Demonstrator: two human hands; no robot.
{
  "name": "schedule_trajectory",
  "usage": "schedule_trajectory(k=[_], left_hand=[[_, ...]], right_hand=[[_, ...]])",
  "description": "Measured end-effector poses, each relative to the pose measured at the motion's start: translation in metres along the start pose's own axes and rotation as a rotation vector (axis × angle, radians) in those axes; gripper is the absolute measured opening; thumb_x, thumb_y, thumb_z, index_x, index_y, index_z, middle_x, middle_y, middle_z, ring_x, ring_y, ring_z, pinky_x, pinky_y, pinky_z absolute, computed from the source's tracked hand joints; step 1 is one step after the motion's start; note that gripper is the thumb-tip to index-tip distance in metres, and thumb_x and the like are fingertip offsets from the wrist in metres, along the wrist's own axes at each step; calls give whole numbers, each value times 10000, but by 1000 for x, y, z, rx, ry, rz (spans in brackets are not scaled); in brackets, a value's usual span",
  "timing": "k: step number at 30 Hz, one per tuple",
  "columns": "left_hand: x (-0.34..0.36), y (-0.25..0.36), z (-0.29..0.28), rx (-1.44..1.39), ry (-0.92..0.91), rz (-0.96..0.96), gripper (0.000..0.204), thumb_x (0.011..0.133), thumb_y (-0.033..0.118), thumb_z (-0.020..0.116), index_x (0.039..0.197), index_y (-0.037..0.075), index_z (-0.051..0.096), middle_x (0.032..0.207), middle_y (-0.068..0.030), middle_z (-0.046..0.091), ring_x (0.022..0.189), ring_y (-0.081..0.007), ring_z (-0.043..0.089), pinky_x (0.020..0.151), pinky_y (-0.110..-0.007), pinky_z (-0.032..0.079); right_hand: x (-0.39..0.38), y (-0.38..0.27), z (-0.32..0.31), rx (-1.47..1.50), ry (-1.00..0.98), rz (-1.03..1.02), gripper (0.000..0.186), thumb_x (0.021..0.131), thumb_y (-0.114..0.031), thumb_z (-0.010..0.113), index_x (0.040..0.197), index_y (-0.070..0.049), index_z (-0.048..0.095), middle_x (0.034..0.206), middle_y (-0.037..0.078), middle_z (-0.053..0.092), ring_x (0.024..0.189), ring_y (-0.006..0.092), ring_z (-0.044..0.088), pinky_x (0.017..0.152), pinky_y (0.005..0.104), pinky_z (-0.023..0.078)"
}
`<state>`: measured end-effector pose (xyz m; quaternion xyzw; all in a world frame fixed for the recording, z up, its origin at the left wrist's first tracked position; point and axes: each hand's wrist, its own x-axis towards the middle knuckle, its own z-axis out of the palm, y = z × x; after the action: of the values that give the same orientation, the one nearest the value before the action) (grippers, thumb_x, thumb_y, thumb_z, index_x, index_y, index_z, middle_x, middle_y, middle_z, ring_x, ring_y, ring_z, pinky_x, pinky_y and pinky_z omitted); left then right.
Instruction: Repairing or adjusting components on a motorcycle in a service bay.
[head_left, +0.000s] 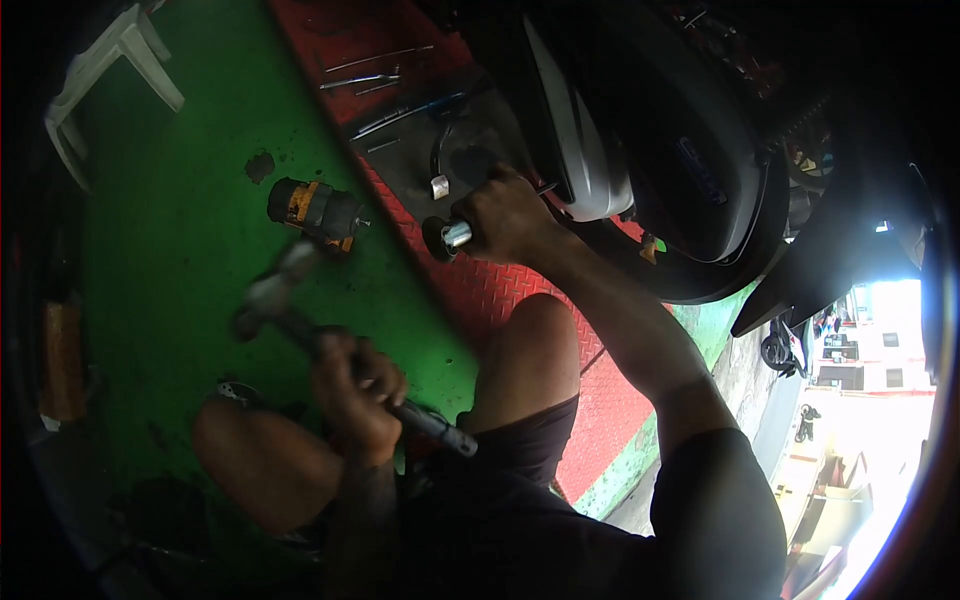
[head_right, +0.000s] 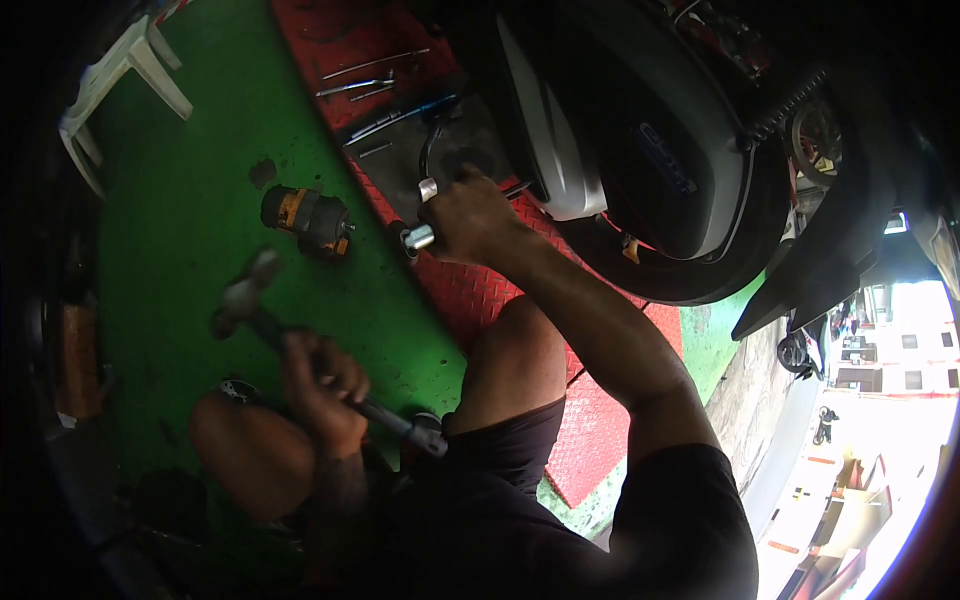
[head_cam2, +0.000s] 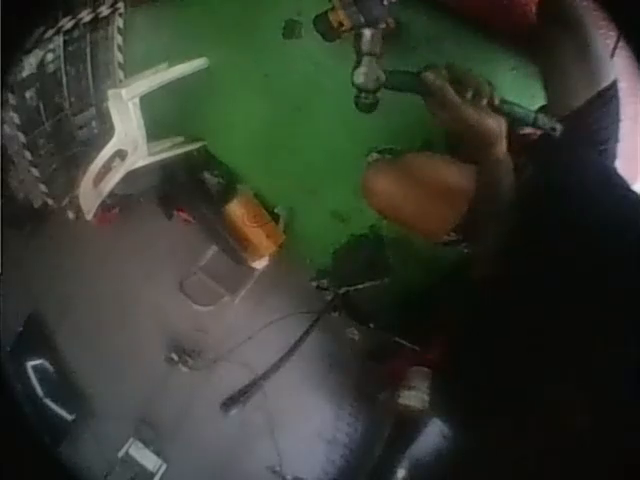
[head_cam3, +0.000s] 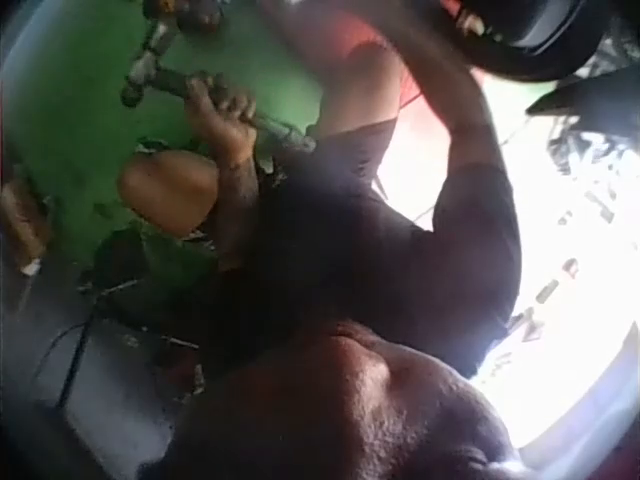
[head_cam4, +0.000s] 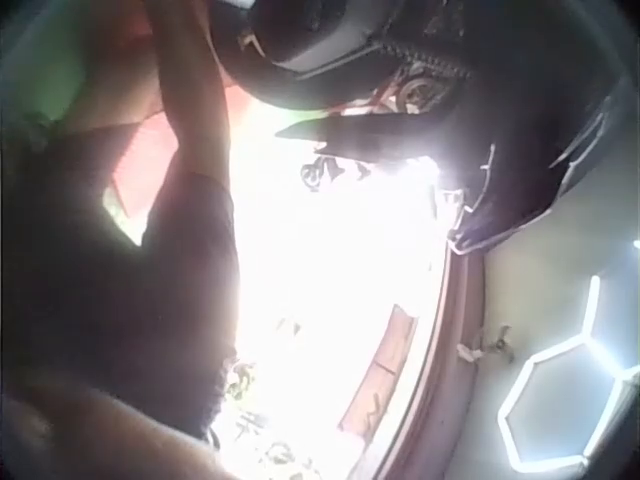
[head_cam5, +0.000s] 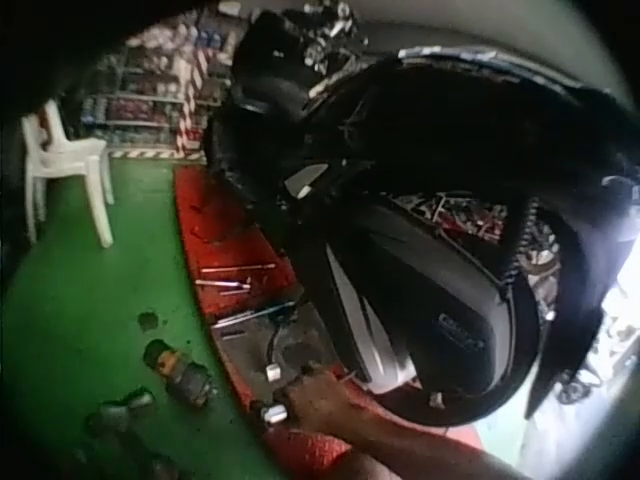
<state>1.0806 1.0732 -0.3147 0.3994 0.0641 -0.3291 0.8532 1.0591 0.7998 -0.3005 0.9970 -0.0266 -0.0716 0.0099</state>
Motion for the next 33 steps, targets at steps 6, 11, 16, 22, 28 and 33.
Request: schedule_trajectory(k=[6, 11, 16, 22, 28, 33], left_hand=[[6, -34, -8, -510, 156, 504, 467, 1090, 465, 399, 759, 141, 458, 592, 57, 342, 396, -75, 298, 381, -236, 269], [0, -86, -6, 174, -144, -262, 452, 1060, 423, 519, 744, 134, 374, 552, 48, 333, 402, -70, 327, 382, -255, 281], [6, -61, 5, 121, -151, -289, 453, 1056, 443, 520, 759, 127, 392, 557, 49, 350, 404, -61, 343, 374, -246, 278], [9, 8, 3, -252, 91, 273, 396, 1072, 454, 461, 824, 149, 409, 576, 45, 344, 412, -74, 315, 378, -258, 259], [6, -49, -4, 150, -154, -233, 406, 1062, 440, 501, 804, 143, 403, 569, 50, 342, 425, -61, 337, 387, -243, 278], [19, -48, -41, 213, -72, -125, 430, 1055, 414, 530, 771, 131, 374, 575, 53, 340, 434, -59, 345, 393, -254, 293]], right_hand=[[3, -6, -8, 6, 0, -11, 83, 661, -225, 719, 709, -158, 727, 646, 100, 673, 674, 292, 678, 899, 416, 476], [7, 1, -23, 57, -260, -7, 139, 712, -240, 671, 754, -132, 749, 764, 139, 713, 750, 318, 701, 921, 434, 472], [8, 2, -18, 29, -165, -20, 109, 670, -240, 679, 729, -172, 741, 693, 126, 700, 706, 336, 684, 933, 431, 486], [12, 1, -23, 62, -258, -10, 134, 692, -250, 677, 762, -163, 750, 709, 134, 703, 727, 341, 692, 913, 451, 498], [17, 1, -37, 202, -404, 24, 186, 728, -273, 722, 811, -110, 754, 808, 155, 731, 781, 370, 703, 754, 465, 547], [1, -3, -24, 140, -347, 104, 176, 768, -265, 746, 849, -109, 733, 866, 142, 732, 858, 344, 707, 825, 469, 528]])
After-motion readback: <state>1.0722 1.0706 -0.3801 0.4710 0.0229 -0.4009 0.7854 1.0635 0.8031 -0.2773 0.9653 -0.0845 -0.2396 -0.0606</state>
